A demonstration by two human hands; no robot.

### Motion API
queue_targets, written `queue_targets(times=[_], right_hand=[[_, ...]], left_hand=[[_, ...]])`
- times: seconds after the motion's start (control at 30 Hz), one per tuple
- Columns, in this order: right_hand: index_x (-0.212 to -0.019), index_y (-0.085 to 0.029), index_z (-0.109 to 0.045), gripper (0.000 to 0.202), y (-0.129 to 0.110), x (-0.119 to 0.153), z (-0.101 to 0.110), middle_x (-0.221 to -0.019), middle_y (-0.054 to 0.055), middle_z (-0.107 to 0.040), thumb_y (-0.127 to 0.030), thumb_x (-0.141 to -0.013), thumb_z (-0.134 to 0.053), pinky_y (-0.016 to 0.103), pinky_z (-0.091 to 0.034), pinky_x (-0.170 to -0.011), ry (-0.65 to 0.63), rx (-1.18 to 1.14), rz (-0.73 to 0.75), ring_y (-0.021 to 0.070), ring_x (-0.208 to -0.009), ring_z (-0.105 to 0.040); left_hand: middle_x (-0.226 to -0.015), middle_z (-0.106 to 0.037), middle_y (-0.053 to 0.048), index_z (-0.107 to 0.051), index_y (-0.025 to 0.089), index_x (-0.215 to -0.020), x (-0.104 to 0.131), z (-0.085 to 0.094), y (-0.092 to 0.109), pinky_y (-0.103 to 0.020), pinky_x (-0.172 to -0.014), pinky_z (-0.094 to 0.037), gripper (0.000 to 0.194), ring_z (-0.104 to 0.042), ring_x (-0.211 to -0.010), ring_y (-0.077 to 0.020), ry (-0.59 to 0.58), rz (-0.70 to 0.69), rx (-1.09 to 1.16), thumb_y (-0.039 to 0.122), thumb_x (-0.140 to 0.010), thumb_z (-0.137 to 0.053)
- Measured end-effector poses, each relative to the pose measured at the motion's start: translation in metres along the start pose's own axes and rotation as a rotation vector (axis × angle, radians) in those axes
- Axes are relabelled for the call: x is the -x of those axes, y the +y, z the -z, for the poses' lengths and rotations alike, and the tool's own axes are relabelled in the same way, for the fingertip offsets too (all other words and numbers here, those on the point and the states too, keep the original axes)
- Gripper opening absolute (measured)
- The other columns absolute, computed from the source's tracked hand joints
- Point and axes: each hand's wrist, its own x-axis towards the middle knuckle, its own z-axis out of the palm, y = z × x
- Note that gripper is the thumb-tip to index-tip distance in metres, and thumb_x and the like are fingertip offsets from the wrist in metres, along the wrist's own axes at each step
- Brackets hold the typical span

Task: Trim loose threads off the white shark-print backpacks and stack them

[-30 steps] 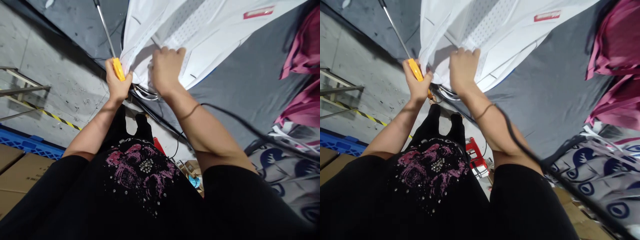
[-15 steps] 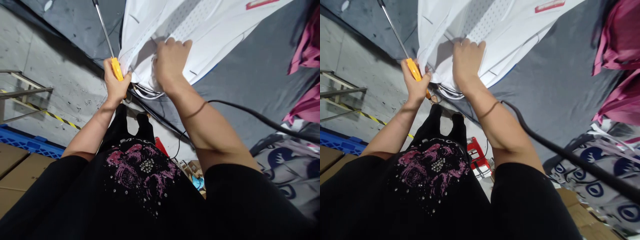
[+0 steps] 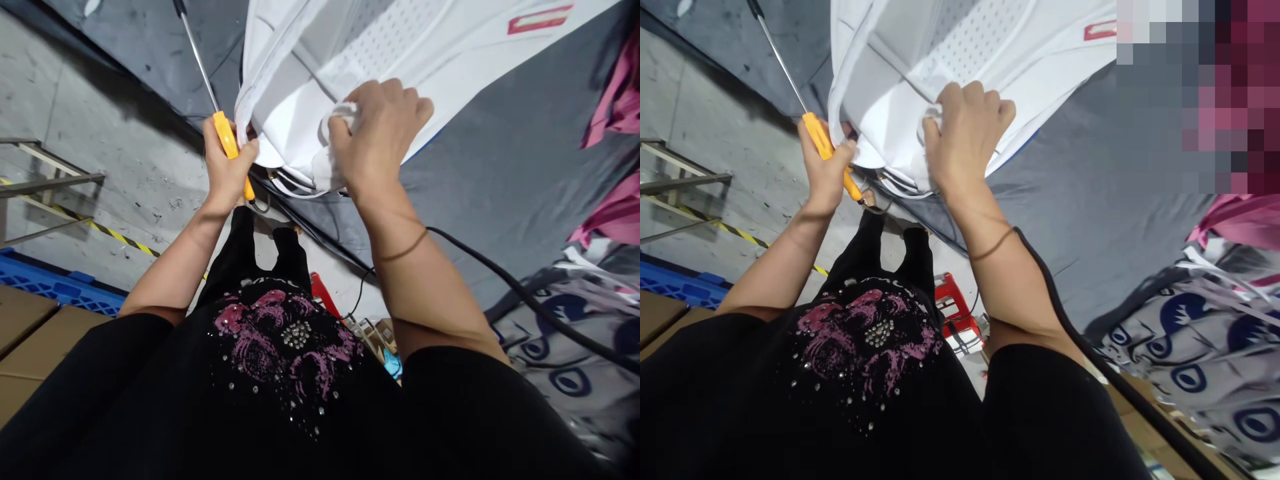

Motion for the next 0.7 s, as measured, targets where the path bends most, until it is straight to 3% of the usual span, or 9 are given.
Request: queue_targets(times=[0.17,0.3,0.43,0.57,0.7], right_hand=[[-0.121,-0.017,-0.064,0.032,-0.025,0.008,-0.002,-0.128,0.017,-0.06,-0.026,-0.096,-0.046,0.054,-0.03,-0.104,-0.119,-0.007,0.052,0.0373,-0.119,-0.05],[-0.121,-0.016,-0.063,0.033,-0.039,0.001,-0.001,-0.125,0.017,-0.063,-0.024,-0.097,-0.041,0.053,-0.032,-0.105,-0.265,-0.046,0.227,0.0361,-0.117,-0.054],[-0.121,-0.013,-0.063,0.034,-0.04,-0.005,-0.005,-0.123,0.02,-0.064,-0.02,-0.097,-0.039,0.056,-0.034,-0.104,-0.2,0.037,0.172,0.0385,-0.116,-0.056],[-0.115,-0.013,-0.065,0.029,-0.039,-0.011,-0.011,-0.12,0.018,-0.066,-0.021,-0.095,-0.046,0.053,-0.038,-0.1,-0.275,0.019,0.288,0.0367,-0.111,-0.06],[-0.122,-0.011,-0.061,0.032,-0.012,-0.024,-0.004,-0.124,0.02,-0.065,-0.021,-0.096,-0.045,0.053,-0.037,-0.102,-0.111,0.034,0.062,0.0356,-0.113,-0.058]], left_hand=[[-0.116,-0.061,-0.006,-0.042,0.037,-0.122,0.002,-0.011,0.001,-0.046,-0.094,-0.056,0.067,-0.062,-0.119,-0.0279,0.011,0.109,0.067,0.077,-0.074,-0.067],[-0.118,-0.064,-0.005,-0.043,0.042,-0.128,0.002,-0.015,0.006,-0.047,-0.09,-0.057,0.073,-0.064,-0.117,-0.0301,-0.005,0.152,0.171,0.072,-0.069,-0.073],[-0.117,-0.064,-0.004,-0.047,0.046,-0.13,0.0,-0.013,0.003,-0.05,-0.086,-0.058,0.075,-0.064,-0.115,-0.0317,-0.05,0.141,0.155,0.073,-0.065,-0.076],[-0.118,-0.064,-0.004,-0.048,0.046,-0.13,-0.002,-0.013,-0.005,-0.051,-0.089,-0.057,0.071,-0.062,-0.118,-0.0313,-0.077,0.116,0.119,0.074,-0.07,-0.073],[-0.121,-0.061,-0.007,-0.047,0.038,-0.126,0.016,-0.016,0.002,-0.047,-0.085,-0.058,0.069,-0.063,-0.112,-0.0299,0.037,0.19,0.136,0.071,-0.073,-0.074]])
